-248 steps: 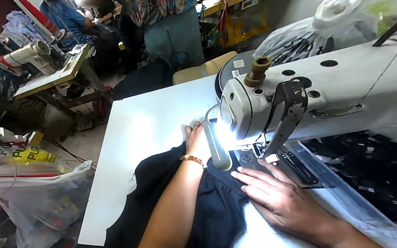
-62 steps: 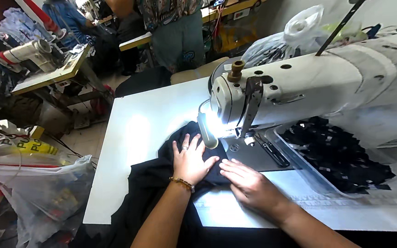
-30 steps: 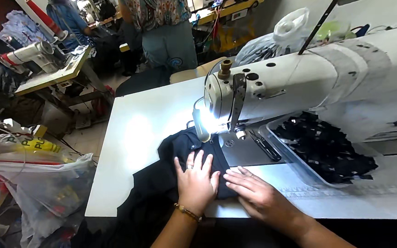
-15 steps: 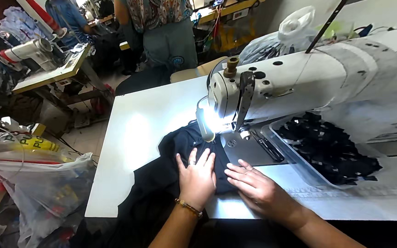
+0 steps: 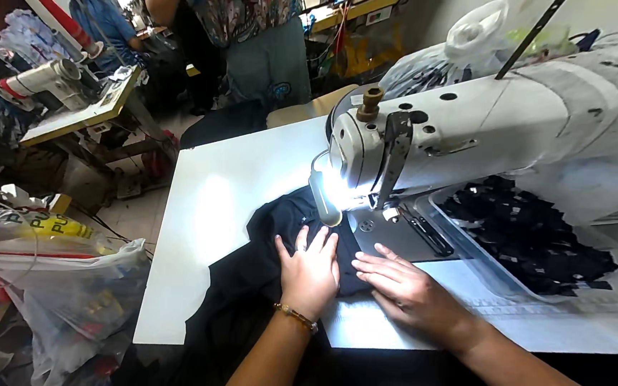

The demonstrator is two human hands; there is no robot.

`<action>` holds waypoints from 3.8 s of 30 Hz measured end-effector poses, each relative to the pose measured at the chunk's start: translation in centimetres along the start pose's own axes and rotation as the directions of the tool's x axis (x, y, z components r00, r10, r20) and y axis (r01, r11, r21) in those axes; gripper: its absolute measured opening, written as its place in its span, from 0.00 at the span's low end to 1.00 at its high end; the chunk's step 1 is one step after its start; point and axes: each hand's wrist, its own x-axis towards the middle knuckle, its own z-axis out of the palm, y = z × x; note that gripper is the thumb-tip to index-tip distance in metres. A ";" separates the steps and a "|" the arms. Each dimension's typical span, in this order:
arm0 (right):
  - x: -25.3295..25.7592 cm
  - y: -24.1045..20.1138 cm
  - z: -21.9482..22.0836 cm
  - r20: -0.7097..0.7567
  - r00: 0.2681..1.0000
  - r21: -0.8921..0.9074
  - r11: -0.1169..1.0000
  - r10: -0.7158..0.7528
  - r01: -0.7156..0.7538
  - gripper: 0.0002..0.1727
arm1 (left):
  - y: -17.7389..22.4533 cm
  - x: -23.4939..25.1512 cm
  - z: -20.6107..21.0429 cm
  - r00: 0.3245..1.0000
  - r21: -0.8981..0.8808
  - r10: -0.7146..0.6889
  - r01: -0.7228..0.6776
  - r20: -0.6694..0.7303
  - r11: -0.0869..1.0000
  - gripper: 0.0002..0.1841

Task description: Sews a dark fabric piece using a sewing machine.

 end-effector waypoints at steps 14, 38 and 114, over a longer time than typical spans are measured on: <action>2.7 1.6 1.4 -0.009 0.999 -0.026 0.999 0.038 -0.038 0.16 | -4.2 -0.3 -1.2 0.891 0.021 0.312 -0.323 -0.330 0.946 0.14; -1.4 -0.9 -0.3 0.007 1.000 -0.007 1.000 -0.013 0.013 0.18 | -0.8 -1.6 1.2 0.990 0.021 0.111 -0.110 -0.091 0.994 0.26; -2.4 -1.7 -0.8 0.032 0.998 0.002 0.998 0.057 -0.057 0.15 | -1.1 -3.8 1.1 0.956 0.056 0.252 -0.246 -0.153 0.968 0.27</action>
